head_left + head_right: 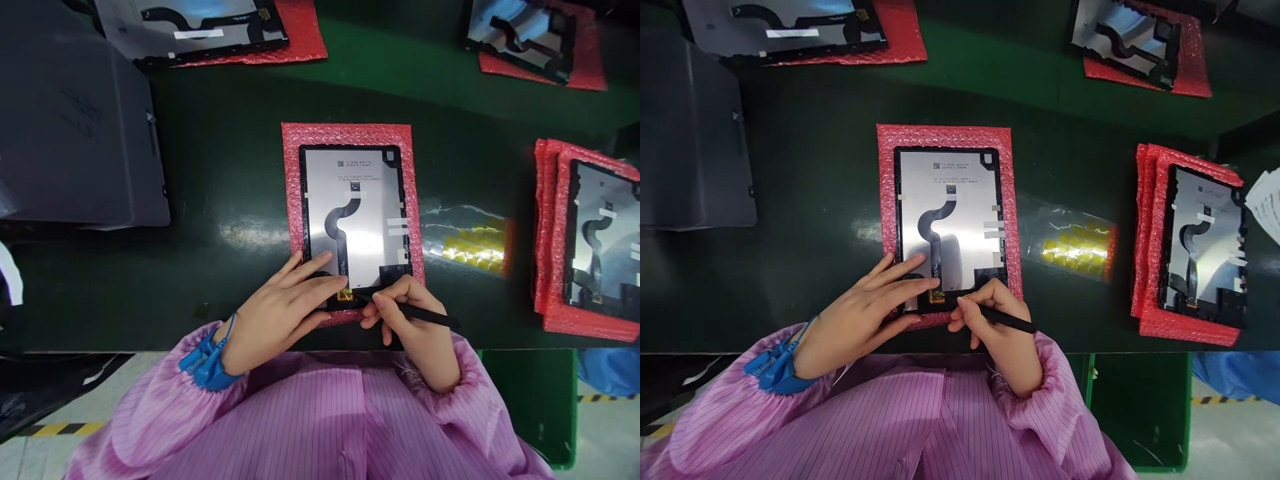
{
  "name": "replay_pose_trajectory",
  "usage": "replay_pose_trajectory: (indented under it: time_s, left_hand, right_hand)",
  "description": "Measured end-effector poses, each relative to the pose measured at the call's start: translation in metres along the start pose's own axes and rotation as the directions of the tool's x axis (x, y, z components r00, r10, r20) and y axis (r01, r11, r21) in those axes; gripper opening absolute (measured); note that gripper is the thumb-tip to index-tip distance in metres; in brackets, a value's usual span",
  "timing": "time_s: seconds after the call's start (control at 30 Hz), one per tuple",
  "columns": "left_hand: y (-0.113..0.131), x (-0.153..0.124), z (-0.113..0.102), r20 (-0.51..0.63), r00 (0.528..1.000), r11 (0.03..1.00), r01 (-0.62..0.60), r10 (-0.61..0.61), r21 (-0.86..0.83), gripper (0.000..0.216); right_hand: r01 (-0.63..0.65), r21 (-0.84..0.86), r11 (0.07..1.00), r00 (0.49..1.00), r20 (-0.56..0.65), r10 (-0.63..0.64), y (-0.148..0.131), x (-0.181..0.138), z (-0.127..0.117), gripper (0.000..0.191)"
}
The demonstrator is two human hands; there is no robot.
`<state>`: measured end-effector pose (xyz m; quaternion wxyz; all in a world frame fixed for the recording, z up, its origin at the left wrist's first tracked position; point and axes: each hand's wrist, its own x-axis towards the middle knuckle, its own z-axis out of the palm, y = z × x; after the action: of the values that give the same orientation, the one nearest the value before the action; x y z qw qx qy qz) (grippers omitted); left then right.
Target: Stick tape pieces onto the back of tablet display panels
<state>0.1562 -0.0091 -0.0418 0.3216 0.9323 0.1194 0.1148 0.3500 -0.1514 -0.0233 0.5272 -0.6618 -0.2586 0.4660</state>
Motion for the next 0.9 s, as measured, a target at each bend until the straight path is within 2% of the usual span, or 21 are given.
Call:
replay_pose_trajectory:
  time_s: [0.27,0.4,0.5,0.57,0.63,0.67,0.7,0.73,0.8,0.83,0.9]
  left_hand:
    - [-0.004,0.0,-0.001,0.023,0.998,0.998,-0.061,0.06,0.033,0.032]
    - [0.0,0.004,0.005,0.004,0.997,0.992,-0.074,0.074,0.1,0.036]
    - [0.011,0.005,0.011,-0.012,1.0,0.993,-0.018,0.02,0.121,0.046]
    - [0.017,-0.001,0.011,-0.024,1.0,1.0,0.013,-0.013,0.025,0.048]
    - [0.016,-0.017,0.003,-0.112,0.989,0.973,0.069,-0.096,-0.221,0.057]
    - [0.013,-0.029,-0.004,-0.195,0.962,0.916,0.105,-0.192,-0.386,0.065]
    - [0.008,-0.042,-0.012,-0.286,0.902,0.826,0.122,-0.323,-0.55,0.072]
    - [0.002,-0.057,-0.023,-0.357,0.808,0.719,0.115,-0.469,-0.686,0.076]
    - [-0.01,-0.084,-0.045,-0.414,0.577,0.544,0.064,-0.704,-0.836,0.074]
    - [-0.015,-0.094,-0.055,-0.421,0.474,0.504,0.055,-0.773,-0.862,0.068]
    - [-0.018,-0.102,-0.067,-0.453,0.332,0.497,0.058,-0.827,-0.866,0.05]
  right_hand:
    - [-0.002,-0.113,0.994,1.0,-0.013,0.001,0.001,0.0,-0.001,0.024]
    - [0.066,-0.19,0.98,0.985,-0.146,-0.094,-0.004,-0.001,-0.01,0.02]
    - [0.172,-0.171,0.97,0.947,-0.241,-0.211,-0.005,-0.005,-0.016,0.016]
    - [0.23,-0.155,0.961,0.932,-0.248,-0.263,-0.004,-0.009,-0.018,0.014]
    - [0.266,-0.145,0.953,0.931,-0.217,-0.293,-0.001,-0.014,-0.018,0.01]
    - [0.28,-0.142,0.949,0.934,-0.188,-0.304,0.0,-0.015,-0.018,0.009]
    - [0.295,-0.139,0.945,0.936,-0.154,-0.315,0.002,-0.016,-0.018,0.007]
    - [0.31,-0.14,0.94,0.938,-0.115,-0.326,0.004,-0.016,-0.018,0.008]
    - [0.337,-0.146,0.93,0.937,-0.044,-0.346,0.006,-0.014,-0.016,0.013]
    - [0.35,-0.149,0.925,0.934,-0.022,-0.357,0.005,-0.013,-0.015,0.015]
    - [0.373,-0.147,0.916,0.926,0.005,-0.377,0.002,-0.011,-0.01,0.016]
